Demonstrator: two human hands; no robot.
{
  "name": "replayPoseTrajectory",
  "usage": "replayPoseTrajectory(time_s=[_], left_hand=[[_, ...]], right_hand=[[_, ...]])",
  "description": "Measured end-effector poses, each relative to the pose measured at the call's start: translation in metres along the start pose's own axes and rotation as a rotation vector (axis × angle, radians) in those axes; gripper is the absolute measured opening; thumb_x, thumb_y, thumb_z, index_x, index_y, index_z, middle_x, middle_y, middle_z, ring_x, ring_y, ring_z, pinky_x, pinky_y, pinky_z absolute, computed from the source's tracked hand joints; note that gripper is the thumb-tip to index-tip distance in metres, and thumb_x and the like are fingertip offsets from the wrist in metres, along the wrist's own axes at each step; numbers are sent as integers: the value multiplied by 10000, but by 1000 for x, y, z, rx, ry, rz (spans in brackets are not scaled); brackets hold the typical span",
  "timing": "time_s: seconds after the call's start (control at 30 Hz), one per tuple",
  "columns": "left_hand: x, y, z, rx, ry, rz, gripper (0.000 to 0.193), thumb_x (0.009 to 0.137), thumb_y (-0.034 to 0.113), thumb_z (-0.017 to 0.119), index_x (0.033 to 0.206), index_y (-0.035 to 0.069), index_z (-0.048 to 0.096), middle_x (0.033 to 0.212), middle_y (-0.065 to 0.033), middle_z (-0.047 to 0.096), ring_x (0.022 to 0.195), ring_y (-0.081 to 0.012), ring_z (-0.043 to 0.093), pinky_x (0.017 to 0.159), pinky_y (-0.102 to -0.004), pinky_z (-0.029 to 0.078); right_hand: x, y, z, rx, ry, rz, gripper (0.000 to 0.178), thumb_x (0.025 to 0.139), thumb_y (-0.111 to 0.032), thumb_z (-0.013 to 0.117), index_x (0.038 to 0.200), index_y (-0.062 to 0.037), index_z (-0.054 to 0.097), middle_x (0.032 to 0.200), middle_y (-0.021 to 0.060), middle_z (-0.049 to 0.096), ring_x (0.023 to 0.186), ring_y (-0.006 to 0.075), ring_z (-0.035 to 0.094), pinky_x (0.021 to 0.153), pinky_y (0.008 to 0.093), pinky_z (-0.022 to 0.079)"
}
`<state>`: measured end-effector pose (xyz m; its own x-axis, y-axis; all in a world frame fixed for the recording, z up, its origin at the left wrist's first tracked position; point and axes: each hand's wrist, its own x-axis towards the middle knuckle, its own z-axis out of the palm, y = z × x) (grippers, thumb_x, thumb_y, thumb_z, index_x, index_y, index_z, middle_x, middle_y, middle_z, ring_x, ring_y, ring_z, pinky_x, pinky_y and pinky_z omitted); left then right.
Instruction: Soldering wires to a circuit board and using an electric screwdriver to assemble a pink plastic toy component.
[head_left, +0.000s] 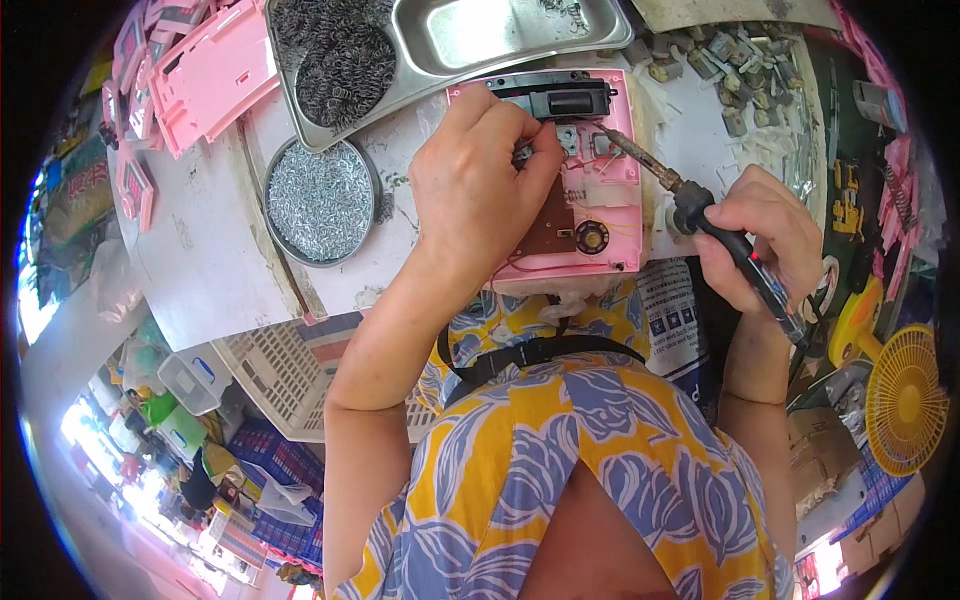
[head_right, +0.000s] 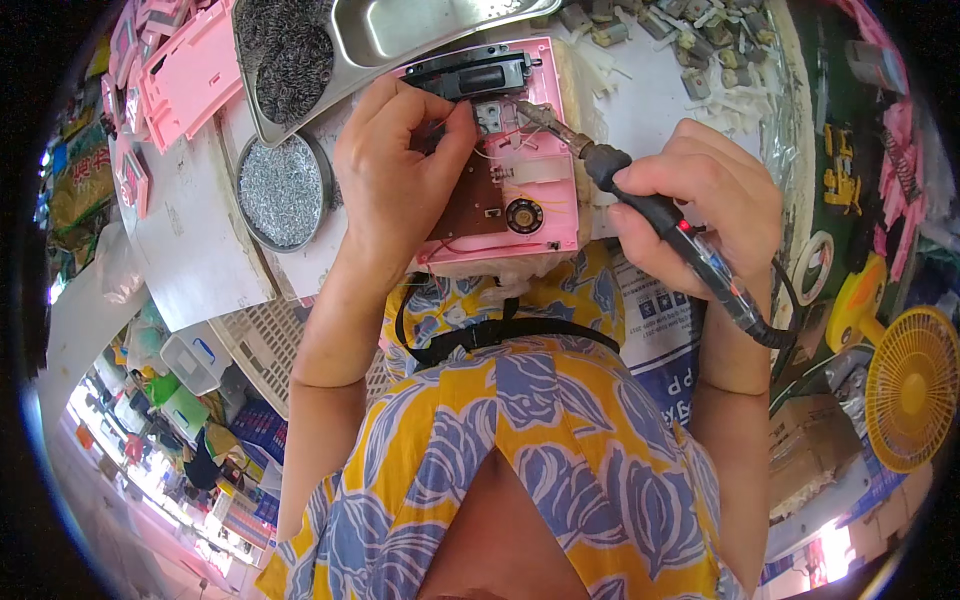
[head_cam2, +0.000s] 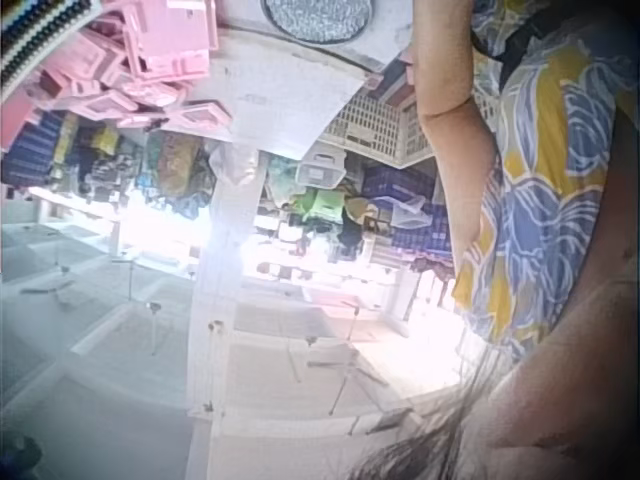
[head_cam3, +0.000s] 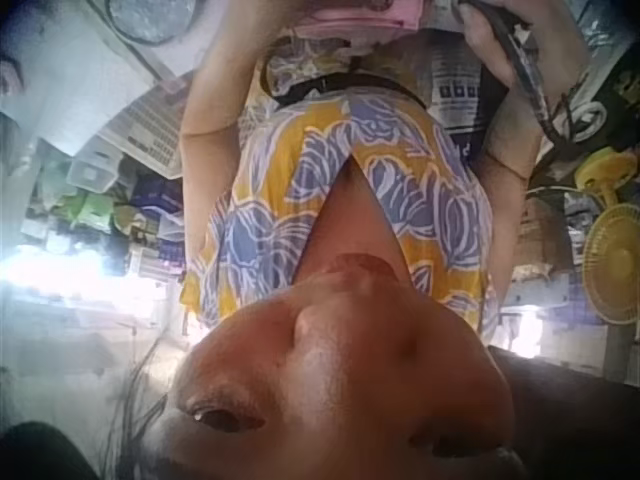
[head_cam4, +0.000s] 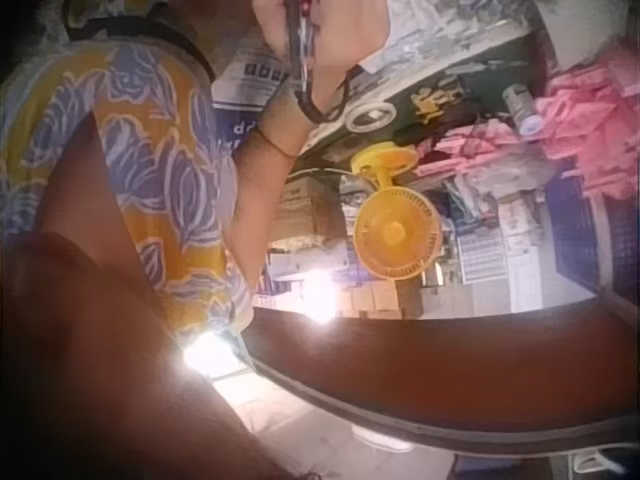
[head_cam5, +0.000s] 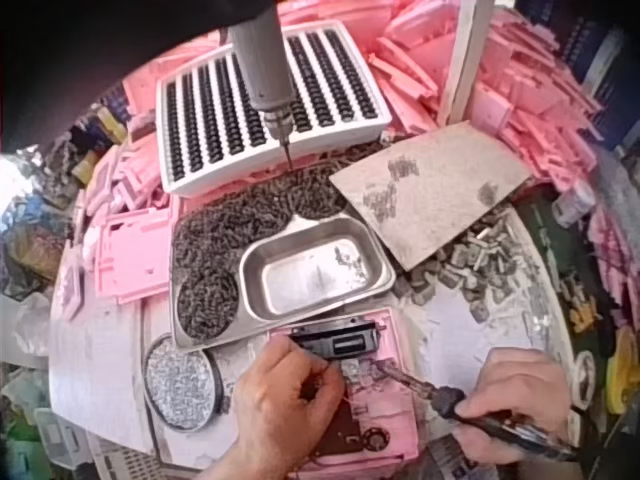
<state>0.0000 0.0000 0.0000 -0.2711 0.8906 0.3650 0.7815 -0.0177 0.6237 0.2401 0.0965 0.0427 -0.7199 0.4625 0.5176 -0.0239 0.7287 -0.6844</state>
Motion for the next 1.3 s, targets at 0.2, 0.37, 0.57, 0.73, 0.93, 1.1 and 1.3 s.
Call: replayPoseTrajectory(time_s=[0.2, 0.37, 0.57, 0.73, 0.93, 1.1, 1.3], left_hand=[[0, 3, 0, 20, -9, -25, 149, 770, 138, 798, 746, 84, 662, 779, -69, 585, 622, -284, 612, 532, -396, 483], [1, 4, -1, 72, -7, -12, 158, 773, 170, 799, 747, 86, 668, 792, -65, 591, 628, -283, 619, 533, -402, 491], [-1, 5, -5, 100, -23, -10, 159, 773, 181, 802, 767, 81, 678, 799, -67, 595, 632, -278, 624, 537, -398, 494], [1, 9, -22, 27, -48, -31, 163, 769, 172, 808, 814, 61, 696, 808, -73, 599, 623, -259, 618, 543, -383, 495], [-1, 9, -18, -31, -73, -66, 114, 785, 61, 796, 854, 16, 717, 754, -55, 584, 615, -150, 561, 564, -287, 450], [1, 3, -15, -45, -119, -92, 94, 787, 47, 774, 840, 6, 708, 770, -63, 601, 642, -152, 596, 590, -274, 471], [8, 1, -19, -79, -183, -112, 91, 791, 59, 765, 832, 4, 705, 779, -64, 613, 646, -147, 603, 601, -264, 471]], right_hand=[[-3, 1, -6, 6, 21, 44, 257, 746, 6, 776, 972, 25, 655, 701, 87, 602, 559, 177, 510, 499, 278, 373], [-3, 1, -7, 2, 24, 48, 265, 743, 10, 777, 980, 19, 657, 699, 81, 596, 571, 173, 509, 500, 272, 365], [-3, 2, -9, 12, 19, 43, 267, 743, 10, 778, 984, 16, 661, 709, 78, 601, 573, 168, 510, 505, 270, 365], [-6, -1, -19, -11, 47, 59, 259, 753, 7, 776, 986, 13, 664, 718, 73, 609, 582, 159, 514, 507, 267, 362], [-7, 0, -17, -3, 40, 66, 260, 754, 9, 771, 991, 13, 665, 722, 73, 616, 585, 154, 516, 506, 268, 360], [1, 1, -4, 27, 13, 47, 244, 749, -3, 776, 967, 7, 667, 688, 68, 597, 570, 165, 517, 503, 275, 366], [10, 4, 5, -13, -33, 64, 240, 720, -31, 792, 929, -32, 676, 665, 51, 583, 552, 194, 528, 502, 291, 393]])
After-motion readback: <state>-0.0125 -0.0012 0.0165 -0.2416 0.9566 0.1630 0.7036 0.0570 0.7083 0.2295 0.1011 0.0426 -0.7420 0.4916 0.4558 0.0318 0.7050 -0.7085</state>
